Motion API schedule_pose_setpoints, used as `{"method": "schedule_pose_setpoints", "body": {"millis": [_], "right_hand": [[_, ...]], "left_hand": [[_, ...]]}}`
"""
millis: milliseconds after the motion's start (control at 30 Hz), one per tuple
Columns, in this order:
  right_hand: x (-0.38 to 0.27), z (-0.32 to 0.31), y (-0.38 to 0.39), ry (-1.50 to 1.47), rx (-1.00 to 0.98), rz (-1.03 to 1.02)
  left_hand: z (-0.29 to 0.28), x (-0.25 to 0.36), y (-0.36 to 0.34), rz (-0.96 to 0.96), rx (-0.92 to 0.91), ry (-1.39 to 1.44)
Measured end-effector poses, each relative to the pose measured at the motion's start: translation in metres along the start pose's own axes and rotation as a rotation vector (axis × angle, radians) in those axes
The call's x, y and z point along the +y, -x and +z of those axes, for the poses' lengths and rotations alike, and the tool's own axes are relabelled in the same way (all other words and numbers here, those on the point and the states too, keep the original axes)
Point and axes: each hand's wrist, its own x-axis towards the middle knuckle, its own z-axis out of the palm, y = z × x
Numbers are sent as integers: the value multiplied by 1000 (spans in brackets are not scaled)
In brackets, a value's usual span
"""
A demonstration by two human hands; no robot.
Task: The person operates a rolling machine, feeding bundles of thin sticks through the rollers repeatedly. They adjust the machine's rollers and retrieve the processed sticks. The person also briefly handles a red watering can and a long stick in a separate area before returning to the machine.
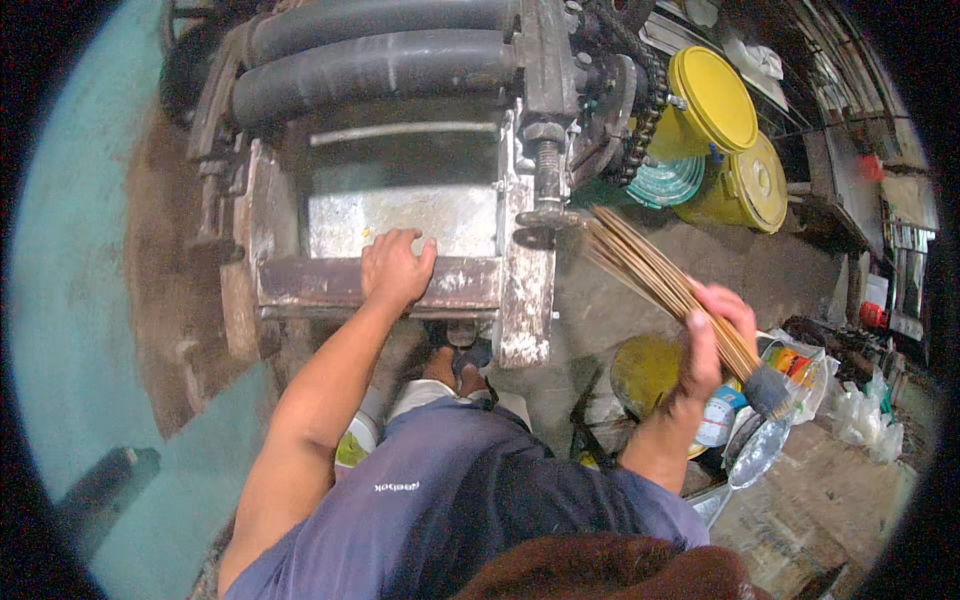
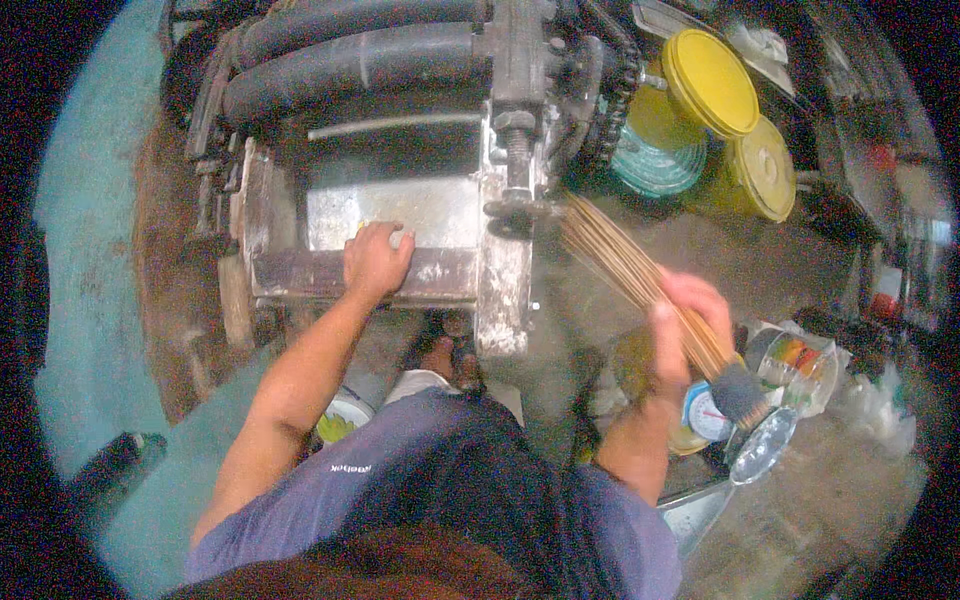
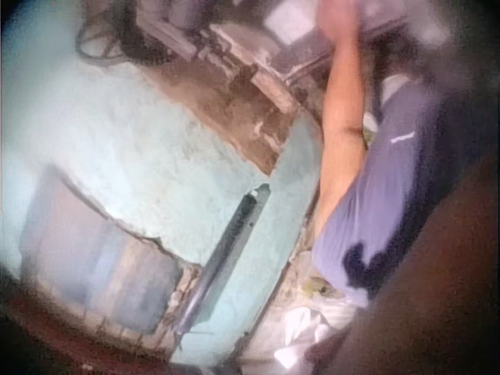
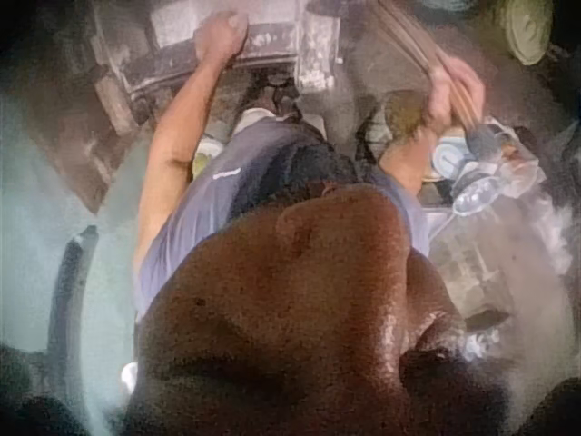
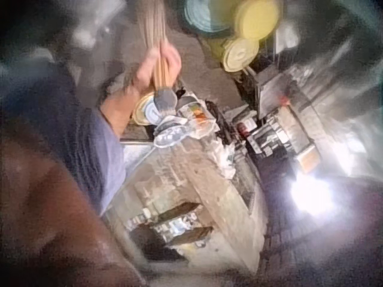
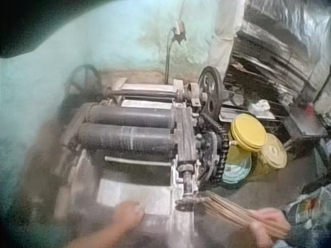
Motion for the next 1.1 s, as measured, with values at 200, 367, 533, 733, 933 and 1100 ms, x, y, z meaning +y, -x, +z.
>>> {"method": "schedule_pose_setpoints", "body": {"millis": [200, 367, 533, 733, 933, 1100], "right_hand": [[21, -63, 5, -93, 88, 70], [16, -61, 0, -117, 1, 41], [-2, -37, -18, -179, -144, -51], [-7, -13, -37, -95, -271, -96], [70, -5, 1, -145, -2, 106], [74, -49, 11, -90, 168, 117]], "left_hand": [[2, 0, -4, 27, -39, -37], [-1, 0, -7, 27, -61, -43], [-6, 3, -7, 27, -41, -49], [-2, 3, -8, 66, -8, -71], [3, 3, -4, 31, 13, -78], [-2, 11, -3, -33, -14, -116]]}}
